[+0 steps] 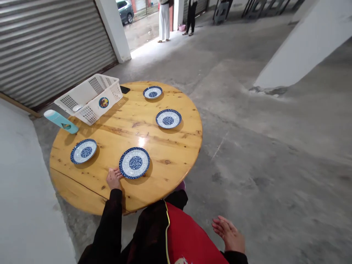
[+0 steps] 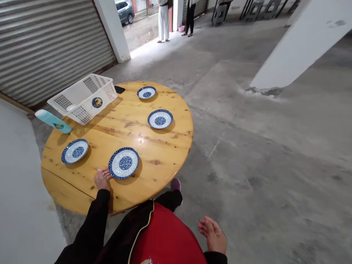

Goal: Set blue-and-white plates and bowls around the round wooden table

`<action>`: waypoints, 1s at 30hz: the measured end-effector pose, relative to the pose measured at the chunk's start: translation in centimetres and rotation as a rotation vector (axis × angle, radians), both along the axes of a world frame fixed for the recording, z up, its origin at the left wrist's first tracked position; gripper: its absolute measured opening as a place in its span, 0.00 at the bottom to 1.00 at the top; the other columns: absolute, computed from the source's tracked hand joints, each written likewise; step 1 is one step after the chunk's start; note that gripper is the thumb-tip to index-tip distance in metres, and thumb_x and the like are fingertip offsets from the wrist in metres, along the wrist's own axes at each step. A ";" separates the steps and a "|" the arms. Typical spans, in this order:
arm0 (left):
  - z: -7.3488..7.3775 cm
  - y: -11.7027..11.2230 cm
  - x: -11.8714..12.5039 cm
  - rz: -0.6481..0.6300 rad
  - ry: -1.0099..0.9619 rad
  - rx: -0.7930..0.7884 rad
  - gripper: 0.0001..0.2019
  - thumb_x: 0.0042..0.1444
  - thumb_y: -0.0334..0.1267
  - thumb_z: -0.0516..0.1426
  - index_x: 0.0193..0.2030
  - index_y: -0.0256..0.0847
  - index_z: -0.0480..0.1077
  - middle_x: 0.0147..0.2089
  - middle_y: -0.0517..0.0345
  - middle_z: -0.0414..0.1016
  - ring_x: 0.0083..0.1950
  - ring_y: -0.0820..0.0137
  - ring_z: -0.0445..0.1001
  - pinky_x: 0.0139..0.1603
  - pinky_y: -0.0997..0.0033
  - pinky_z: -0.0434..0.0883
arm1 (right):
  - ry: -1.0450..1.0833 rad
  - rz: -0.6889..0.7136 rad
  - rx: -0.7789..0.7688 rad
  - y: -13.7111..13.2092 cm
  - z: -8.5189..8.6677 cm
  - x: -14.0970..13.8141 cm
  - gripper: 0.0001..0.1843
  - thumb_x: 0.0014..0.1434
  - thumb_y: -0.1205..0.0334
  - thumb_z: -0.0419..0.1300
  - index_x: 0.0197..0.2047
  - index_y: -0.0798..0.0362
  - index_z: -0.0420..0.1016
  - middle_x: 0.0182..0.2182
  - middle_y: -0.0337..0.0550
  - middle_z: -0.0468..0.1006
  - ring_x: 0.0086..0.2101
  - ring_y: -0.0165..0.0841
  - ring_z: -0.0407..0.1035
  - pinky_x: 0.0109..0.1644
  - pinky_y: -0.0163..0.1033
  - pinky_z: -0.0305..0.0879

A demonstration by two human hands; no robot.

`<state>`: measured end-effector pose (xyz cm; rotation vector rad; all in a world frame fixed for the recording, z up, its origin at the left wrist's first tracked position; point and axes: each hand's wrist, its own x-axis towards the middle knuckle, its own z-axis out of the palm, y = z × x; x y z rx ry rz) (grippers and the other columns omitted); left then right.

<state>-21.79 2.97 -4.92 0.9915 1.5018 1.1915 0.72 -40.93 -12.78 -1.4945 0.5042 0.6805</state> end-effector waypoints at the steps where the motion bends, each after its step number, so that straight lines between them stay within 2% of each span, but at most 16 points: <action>1: 0.2 0.0 0.1 0.017 0.002 -0.005 0.22 0.55 0.57 0.52 0.33 0.36 0.69 0.25 0.55 0.74 0.22 0.72 0.72 0.24 0.73 0.70 | -0.011 0.025 -0.002 0.6 0.0 1.2 0.31 0.27 0.42 0.74 0.32 0.52 0.77 0.23 0.43 0.82 0.21 0.38 0.76 0.24 0.39 0.72; 6: 1.5 -0.3 -0.1 0.089 0.023 -0.038 0.19 0.53 0.54 0.54 0.30 0.38 0.69 0.24 0.55 0.74 0.22 0.70 0.73 0.25 0.71 0.73 | -0.042 0.180 -0.027 3.8 0.8 7.9 0.33 0.30 0.41 0.75 0.35 0.54 0.77 0.24 0.44 0.82 0.23 0.36 0.76 0.25 0.37 0.72; 8: 2.3 -0.9 -0.4 0.132 0.074 0.002 0.17 0.52 0.53 0.55 0.31 0.39 0.70 0.25 0.55 0.75 0.24 0.69 0.75 0.26 0.69 0.74 | -0.035 0.239 -0.031 4.6 1.2 10.7 0.33 0.30 0.41 0.75 0.36 0.55 0.78 0.24 0.44 0.82 0.23 0.35 0.76 0.24 0.36 0.72; 11: 3.8 -2.0 0.3 0.189 0.281 0.143 0.14 0.52 0.50 0.57 0.32 0.40 0.72 0.27 0.57 0.77 0.26 0.67 0.76 0.29 0.66 0.76 | -0.011 0.303 -0.054 5.2 1.6 14.8 0.33 0.30 0.41 0.75 0.35 0.55 0.78 0.24 0.44 0.83 0.22 0.35 0.75 0.24 0.36 0.72; 13: 4.8 -2.7 2.3 0.190 0.416 0.216 0.13 0.53 0.49 0.58 0.34 0.40 0.74 0.28 0.58 0.78 0.27 0.66 0.77 0.31 0.65 0.77 | 0.006 0.319 -0.075 5.5 1.6 17.3 0.33 0.29 0.41 0.76 0.35 0.55 0.78 0.24 0.45 0.83 0.22 0.36 0.76 0.24 0.37 0.72; 16: 5.9 -3.2 7.7 0.104 0.472 0.241 0.12 0.56 0.48 0.57 0.36 0.42 0.75 0.29 0.58 0.79 0.28 0.66 0.78 0.33 0.66 0.76 | 0.011 0.338 -0.090 5.8 1.6 20.6 0.32 0.30 0.42 0.75 0.35 0.55 0.79 0.25 0.46 0.83 0.23 0.37 0.77 0.25 0.38 0.74; 19: 5.8 -3.1 14.6 -0.126 0.411 0.182 0.11 0.57 0.47 0.57 0.38 0.43 0.74 0.29 0.58 0.79 0.28 0.65 0.78 0.33 0.66 0.76 | -0.017 0.327 -0.096 6.2 1.7 22.8 0.31 0.31 0.43 0.74 0.35 0.56 0.79 0.26 0.46 0.83 0.23 0.37 0.77 0.26 0.38 0.74; 21: 4.8 -2.9 19.3 -0.284 0.314 0.077 0.12 0.57 0.47 0.59 0.41 0.43 0.74 0.31 0.56 0.80 0.29 0.65 0.79 0.33 0.67 0.75 | -0.021 0.299 -0.107 6.6 2.0 23.5 0.31 0.32 0.44 0.74 0.36 0.56 0.78 0.25 0.46 0.83 0.23 0.36 0.76 0.26 0.37 0.74; 24: 2.5 -2.6 25.8 -0.394 0.059 -0.172 0.11 0.57 0.46 0.60 0.38 0.40 0.71 0.31 0.54 0.79 0.28 0.68 0.78 0.31 0.70 0.74 | 0.022 0.301 -0.112 7.2 2.6 24.1 0.31 0.30 0.45 0.74 0.35 0.56 0.78 0.25 0.45 0.83 0.23 0.36 0.76 0.25 0.36 0.74; 27: 0.1 -2.3 31.0 -0.383 -0.020 -0.246 0.11 0.59 0.45 0.60 0.36 0.39 0.69 0.29 0.55 0.78 0.26 0.71 0.77 0.28 0.74 0.73 | 0.060 0.394 -0.117 8.0 3.3 25.0 0.30 0.29 0.47 0.75 0.34 0.56 0.78 0.24 0.45 0.83 0.23 0.35 0.76 0.25 0.36 0.73; 30: -1.4 -2.0 34.7 -0.339 -0.093 -0.279 0.12 0.61 0.45 0.60 0.35 0.38 0.68 0.30 0.55 0.78 0.26 0.74 0.77 0.28 0.77 0.74 | 0.030 0.491 -0.141 8.6 3.6 27.1 0.29 0.30 0.47 0.74 0.35 0.56 0.78 0.24 0.43 0.82 0.23 0.34 0.76 0.26 0.35 0.73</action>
